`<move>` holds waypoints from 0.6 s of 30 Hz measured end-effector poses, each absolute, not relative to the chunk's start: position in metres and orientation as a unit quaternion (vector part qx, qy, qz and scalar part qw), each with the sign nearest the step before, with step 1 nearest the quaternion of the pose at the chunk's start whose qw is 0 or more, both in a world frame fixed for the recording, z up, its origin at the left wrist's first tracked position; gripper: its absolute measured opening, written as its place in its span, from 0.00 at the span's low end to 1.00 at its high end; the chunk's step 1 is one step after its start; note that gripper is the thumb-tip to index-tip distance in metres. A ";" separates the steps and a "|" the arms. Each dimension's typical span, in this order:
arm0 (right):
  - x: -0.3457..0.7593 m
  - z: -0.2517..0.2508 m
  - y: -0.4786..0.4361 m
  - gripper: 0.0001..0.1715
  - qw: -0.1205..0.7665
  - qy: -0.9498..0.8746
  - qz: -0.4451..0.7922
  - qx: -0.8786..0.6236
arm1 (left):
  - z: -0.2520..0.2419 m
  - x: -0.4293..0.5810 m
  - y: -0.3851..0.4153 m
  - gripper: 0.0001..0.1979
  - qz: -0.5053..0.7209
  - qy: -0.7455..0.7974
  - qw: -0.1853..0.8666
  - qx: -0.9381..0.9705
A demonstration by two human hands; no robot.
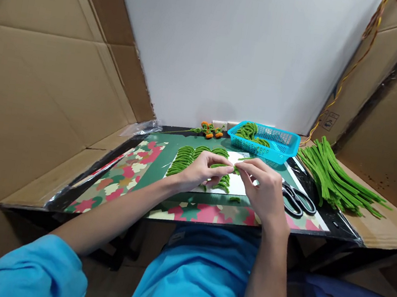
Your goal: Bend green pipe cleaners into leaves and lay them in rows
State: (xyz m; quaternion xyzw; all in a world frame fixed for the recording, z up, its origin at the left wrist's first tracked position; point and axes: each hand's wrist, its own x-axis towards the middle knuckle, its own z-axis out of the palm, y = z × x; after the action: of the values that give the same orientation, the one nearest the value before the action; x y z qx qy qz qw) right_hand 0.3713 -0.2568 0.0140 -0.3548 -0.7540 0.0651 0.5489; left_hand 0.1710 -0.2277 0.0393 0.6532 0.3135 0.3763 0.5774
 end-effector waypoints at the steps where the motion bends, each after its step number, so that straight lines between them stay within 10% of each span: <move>1: 0.371 0.014 -0.257 0.12 0.546 -0.755 0.068 -0.357 | 0.039 0.172 -0.227 0.23 0.381 0.315 0.578 0.650; 18: 0.367 0.012 -0.259 0.09 0.497 -0.775 0.124 -0.371 | 0.035 0.168 -0.222 0.19 0.387 0.291 0.612 0.625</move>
State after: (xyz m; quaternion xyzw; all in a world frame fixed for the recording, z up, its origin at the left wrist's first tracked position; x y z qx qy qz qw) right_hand 0.3665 -0.2589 0.0115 -0.3708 -0.7746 0.1243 0.4971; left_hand 0.1679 -0.2217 0.0354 0.6250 0.2911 0.3868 0.6124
